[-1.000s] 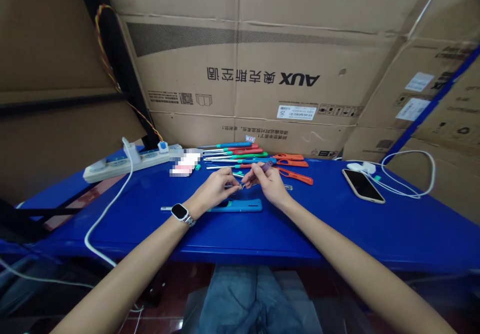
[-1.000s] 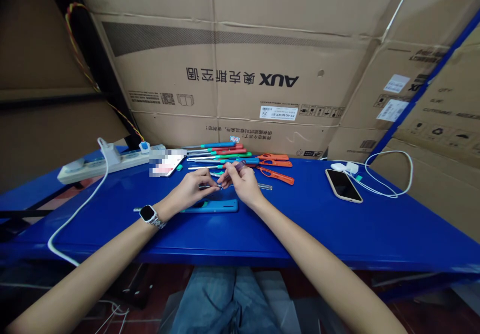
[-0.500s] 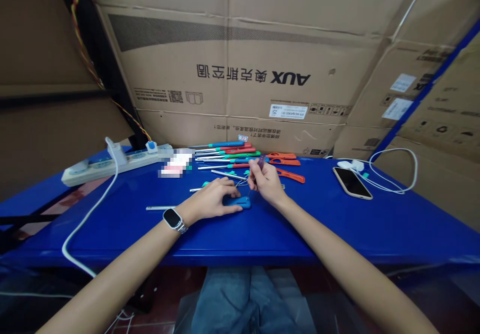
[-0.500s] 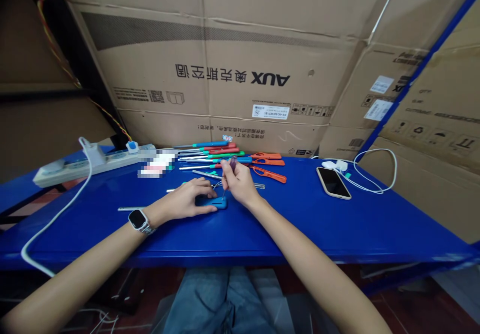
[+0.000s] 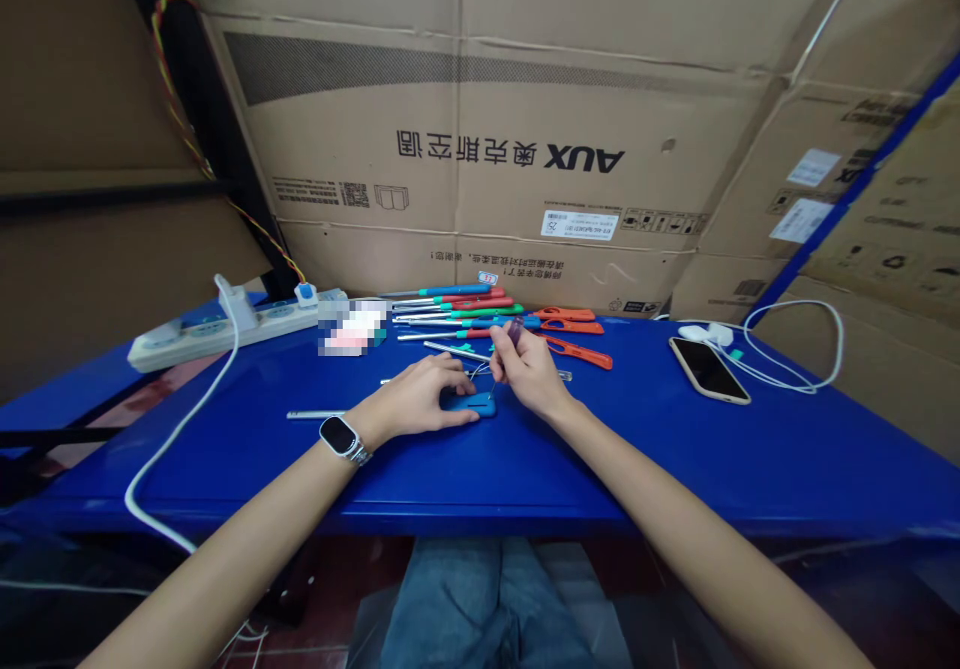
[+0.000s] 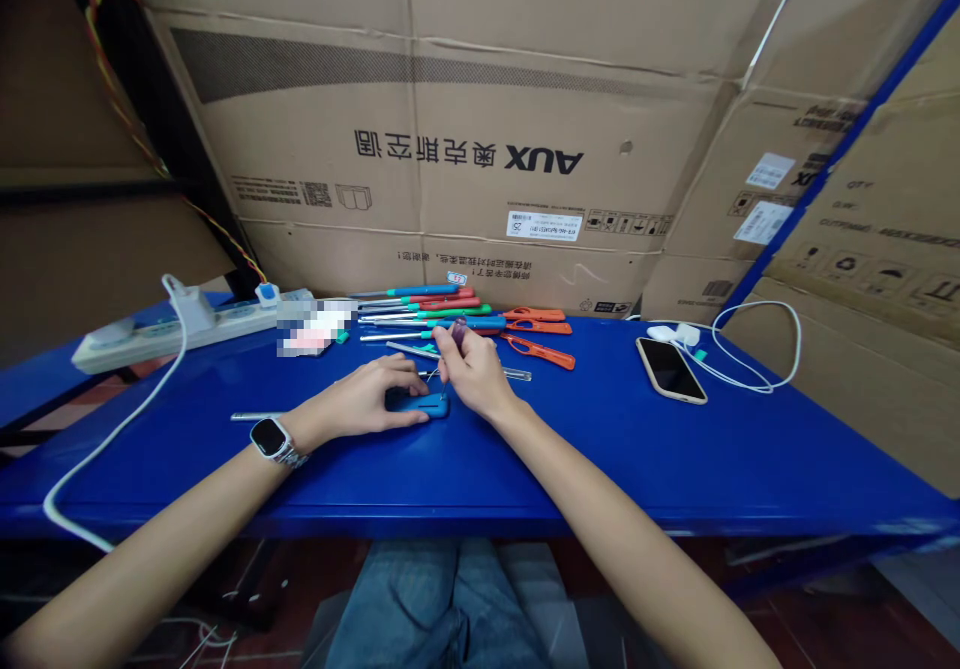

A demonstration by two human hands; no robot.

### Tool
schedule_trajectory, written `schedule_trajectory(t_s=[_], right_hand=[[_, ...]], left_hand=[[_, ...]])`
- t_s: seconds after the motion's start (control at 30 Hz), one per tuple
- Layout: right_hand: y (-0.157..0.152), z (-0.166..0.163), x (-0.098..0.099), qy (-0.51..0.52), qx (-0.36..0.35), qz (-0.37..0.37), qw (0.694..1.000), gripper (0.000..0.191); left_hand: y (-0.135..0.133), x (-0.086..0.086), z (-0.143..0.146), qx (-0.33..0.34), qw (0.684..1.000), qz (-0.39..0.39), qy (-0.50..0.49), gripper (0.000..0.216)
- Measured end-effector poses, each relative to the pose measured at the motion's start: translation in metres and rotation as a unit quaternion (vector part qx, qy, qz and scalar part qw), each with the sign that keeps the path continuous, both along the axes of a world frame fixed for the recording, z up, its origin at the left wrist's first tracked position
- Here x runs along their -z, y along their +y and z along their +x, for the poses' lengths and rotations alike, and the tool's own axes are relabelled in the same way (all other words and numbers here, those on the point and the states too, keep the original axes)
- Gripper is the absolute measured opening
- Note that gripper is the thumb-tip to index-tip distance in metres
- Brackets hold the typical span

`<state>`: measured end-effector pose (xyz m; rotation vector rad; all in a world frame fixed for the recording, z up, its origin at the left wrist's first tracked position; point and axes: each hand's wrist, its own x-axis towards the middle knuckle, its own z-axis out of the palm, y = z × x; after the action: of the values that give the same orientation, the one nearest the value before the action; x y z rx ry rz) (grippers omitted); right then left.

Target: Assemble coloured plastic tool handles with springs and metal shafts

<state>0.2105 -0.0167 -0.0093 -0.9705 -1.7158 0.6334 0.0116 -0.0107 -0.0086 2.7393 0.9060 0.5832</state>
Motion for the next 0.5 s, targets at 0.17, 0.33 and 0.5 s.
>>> schedule_trajectory(t_s=[0.17, 0.33, 0.5], right_hand=[[0.0016, -0.0002, 0.0028, -0.017, 0.001, -0.009, 1.0, 0.058], [0.0001, -0.0027, -0.0006, -0.036, -0.015, 0.0, 0.999, 0.06], [0.0006, -0.0048, -0.0015, -0.067, -0.031, 0.017, 0.997, 0.058]], left_hand=[[0.0003, 0.0, -0.0001, -0.006, 1.0, -0.005, 0.015, 0.029], [0.0017, 0.0024, 0.0004, -0.003, 1.0, -0.002, 0.005, 0.029], [0.0006, 0.0039, -0.0018, 0.006, 1.0, 0.011, -0.015, 0.027]])
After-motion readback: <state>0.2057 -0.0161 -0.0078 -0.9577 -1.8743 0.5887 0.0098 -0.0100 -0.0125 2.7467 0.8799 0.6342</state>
